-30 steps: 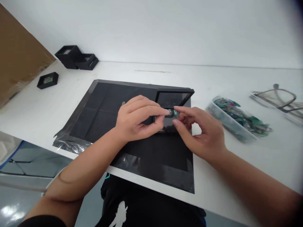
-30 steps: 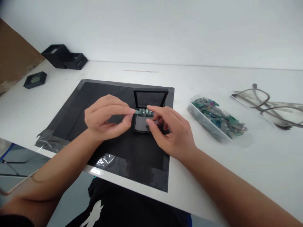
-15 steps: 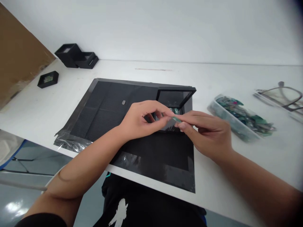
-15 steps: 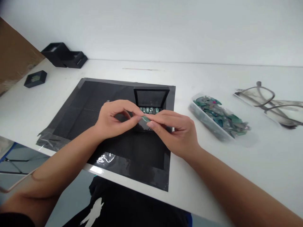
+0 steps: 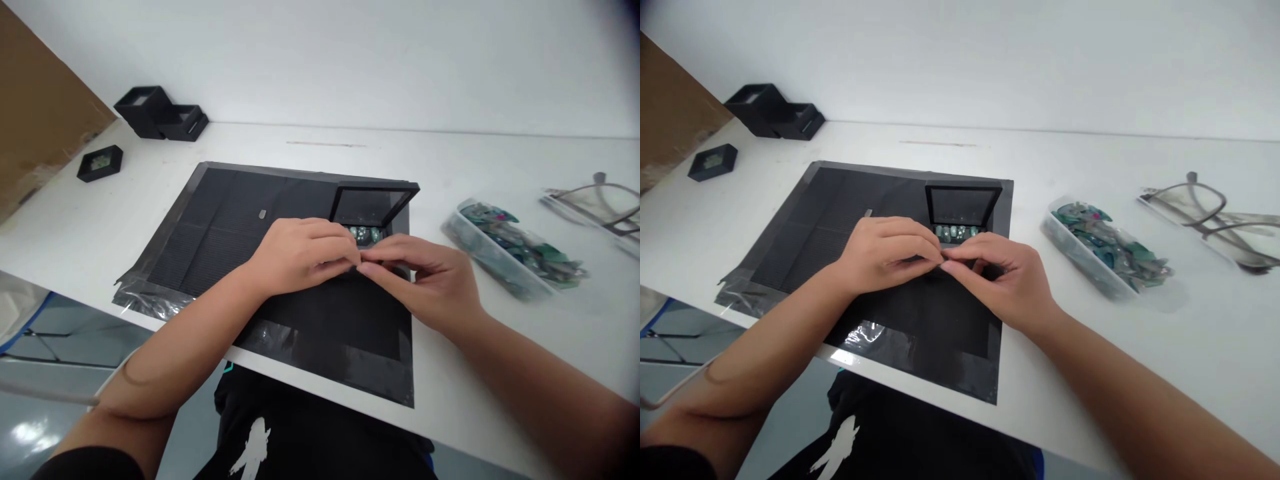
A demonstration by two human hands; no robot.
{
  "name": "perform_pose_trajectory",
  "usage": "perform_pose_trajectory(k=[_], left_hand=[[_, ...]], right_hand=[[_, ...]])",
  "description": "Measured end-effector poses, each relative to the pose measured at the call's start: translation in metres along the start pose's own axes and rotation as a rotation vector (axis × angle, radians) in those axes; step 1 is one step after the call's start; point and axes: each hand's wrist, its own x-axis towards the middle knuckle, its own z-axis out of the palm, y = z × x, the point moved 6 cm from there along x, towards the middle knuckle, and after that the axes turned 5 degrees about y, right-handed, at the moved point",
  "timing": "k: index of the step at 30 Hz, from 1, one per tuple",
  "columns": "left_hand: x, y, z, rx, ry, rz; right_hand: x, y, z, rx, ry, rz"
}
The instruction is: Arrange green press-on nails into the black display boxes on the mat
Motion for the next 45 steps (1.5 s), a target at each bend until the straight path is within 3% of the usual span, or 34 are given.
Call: perform_pose_trajectory(k=[4, 10, 15, 20, 25, 35, 45], left_hand=[[-0.004, -0.001, 0.005, 0.017, -0.092, 0.025], [-0.007, -0.008, 0.015, 0.037, -0.301, -0.084], [-0.003, -0.012, 0.005, 0.060, -0.306, -0.148], [0.000, -0.016, -0.003, -0.035, -0.297, -0.259], [-0.003, -0.023, -0.001, -0.055, -0.405, -0.343], [-0.009, -0.020, 0.012, -0.031, -0.582, -0.402], [-0.010, -0.017, 0.014, 0.135, -0.558, -0.384]], right_hand=[[-0.002, -0.006, 0.002, -0.146, -0.002, -0.198], [-0.006, -0.011, 0.007, -0.386, -0.052, -0.422], [-0.008, -0.016, 0.011, -0.585, -0.030, -0.565], [-0.006, -0.009, 0.016, -0.580, -0.161, -0.507], [-0.005, -0.003, 0.013, -0.542, -0.194, -0.415], [-0.005, 0.000, 0.015, -0.518, -0.213, -0.388], [-0.008, -0.002, 0.015, -0.619, -0.238, -0.431]])
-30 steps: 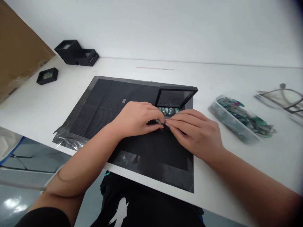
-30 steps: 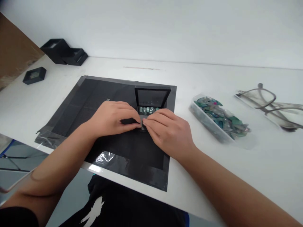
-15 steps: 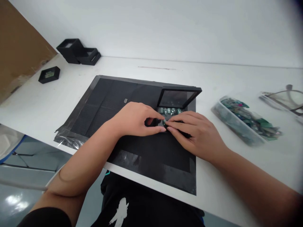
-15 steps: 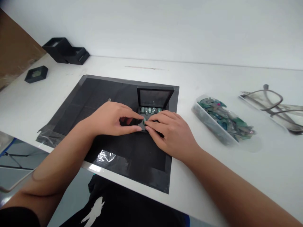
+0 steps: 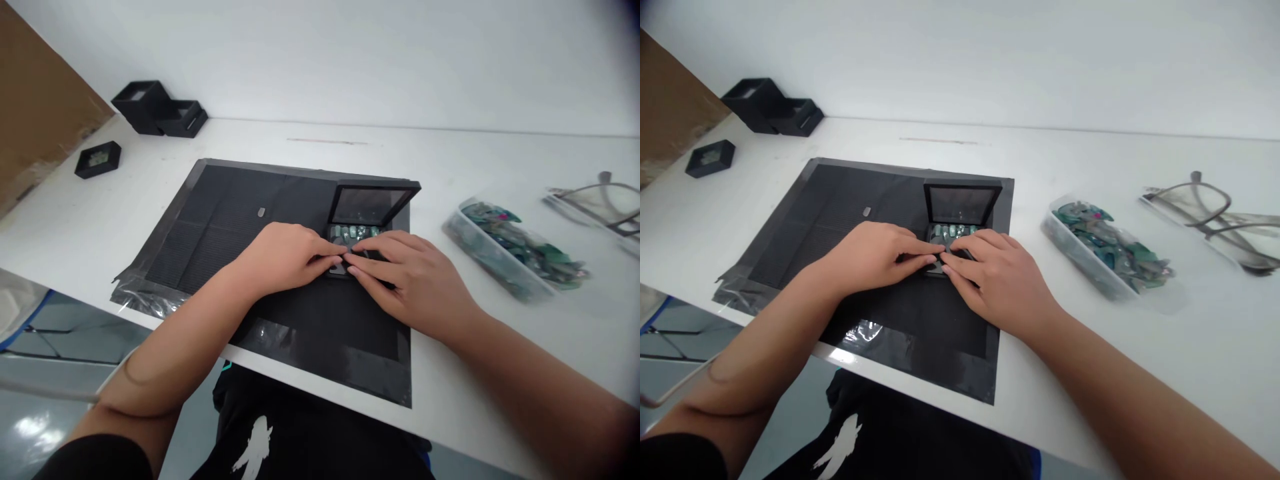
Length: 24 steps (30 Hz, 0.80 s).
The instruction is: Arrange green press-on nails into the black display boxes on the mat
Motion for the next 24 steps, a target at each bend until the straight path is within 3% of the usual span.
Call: perform_pose_trajectory(k=[9, 16, 21, 24], left_hand=[[-0.004, 0.004, 0.001, 0.119, 0.001, -0.026], [-0.002, 0.007, -0.001, 0.180, 0.055, 0.017], [-0.001, 0.006, -0.006, 0.245, 0.042, -0.065], [-0.003, 0.010, -0.011, 0.259, 0.081, -0.067]], right_hand=[[0.004, 0.003, 0.003, 0.063, -0.049, 0.100], [0.007, -0.001, -0.001, 0.028, -0.044, 0.073], [0.010, 0.004, -0.040, 0.031, -0.063, 0.082], [-0.003, 0.039, -0.082, 0.029, 0.028, 0.320]])
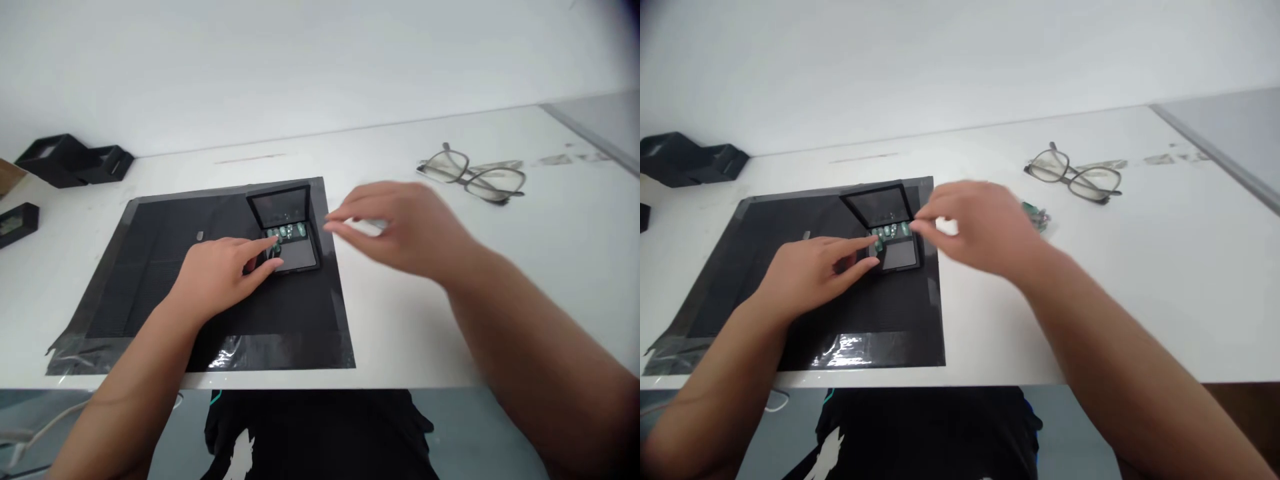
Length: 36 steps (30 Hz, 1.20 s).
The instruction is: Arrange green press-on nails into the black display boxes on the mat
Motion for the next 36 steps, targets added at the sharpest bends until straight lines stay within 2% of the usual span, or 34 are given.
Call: perform_pose_trajectory(k=[2, 4, 6, 8, 12, 20, 26, 33, 36], left_hand=[[-0.001, 0.006, -0.004, -0.013, 0.056, 0.054], [-0.003, 0.015, -0.007, -0.034, 0.109, 0.139], [-0.005, 0.026, -0.009, -0.065, 0.153, 0.250], [-0.008, 0.036, -0.011, -0.112, 0.186, 0.367], [-0.011, 0.046, -0.013, -0.189, 0.201, 0.485], [-0.008, 0.036, -0.004, -0.198, 0.183, 0.435], [-0.005, 0.031, 0.006, -0.245, 0.142, 0.405], [-0.004, 0.026, 0.001, -0.274, 0.188, 0.398], [-0.003, 0.026, -0.001, -0.265, 0.191, 0.394]], right_hand=[[-0.005, 0.037, -0.025, -0.073, 0.079, 0.211], [-0.012, 0.073, -0.035, -0.161, 0.072, 0.425], [-0.015, 0.096, -0.031, -0.168, 0.026, 0.515], [-0.015, 0.105, -0.019, -0.144, -0.033, 0.517], [-0.014, 0.106, 0.002, -0.116, -0.105, 0.483], [-0.015, 0.100, 0.011, -0.067, -0.231, 0.492], [-0.014, 0.088, 0.017, -0.067, -0.253, 0.456], [-0.014, 0.088, 0.013, -0.108, -0.195, 0.465], [-0.014, 0.087, 0.015, -0.122, -0.220, 0.449]])
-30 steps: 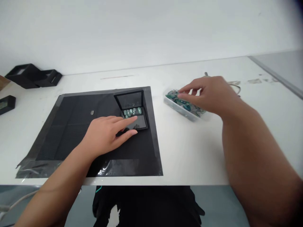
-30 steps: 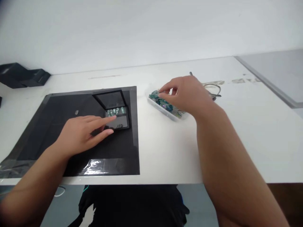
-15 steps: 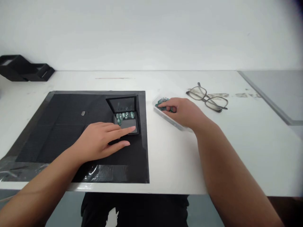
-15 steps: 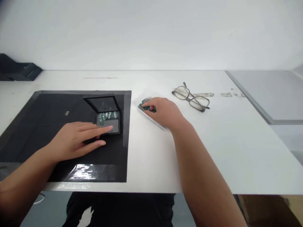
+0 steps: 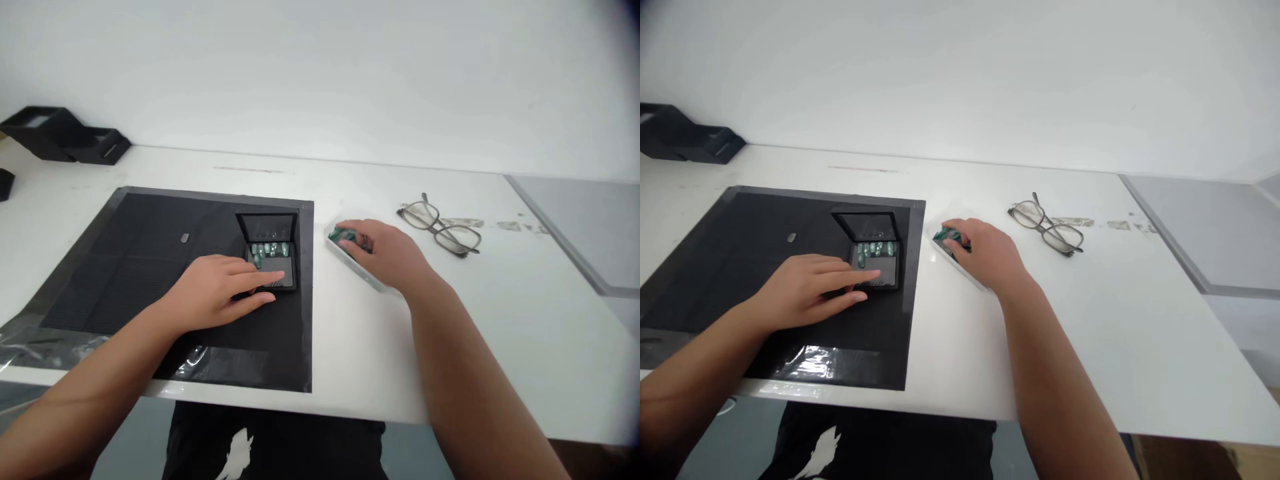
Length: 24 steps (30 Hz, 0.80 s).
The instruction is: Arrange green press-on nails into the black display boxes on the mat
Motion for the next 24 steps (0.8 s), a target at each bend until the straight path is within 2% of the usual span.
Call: perform_pose_trajectory(k=[3, 7, 12, 18, 24], left_hand=[[0.001, 0.001, -0.001, 0.002, 0.011, -0.002], [0.001, 0.006, -0.002, 0.018, 0.031, 0.016], [0.000, 0.016, -0.009, 0.064, 0.125, 0.022], [0.000, 0.015, -0.012, 0.083, 0.188, -0.029], [-0.004, 0.021, -0.020, -0.023, 0.293, 0.066]], right_hand=[[0.000, -0.002, 0.004, -0.044, -0.043, -0.047], [0.000, -0.002, 0.004, -0.034, -0.021, -0.068], [-0.001, -0.004, 0.002, 0.025, -0.022, -0.060], [-0.002, 0.000, 0.002, 0.019, -0.028, -0.042], [-0.003, 0.001, -0.003, 0.057, 0.028, -0.035]])
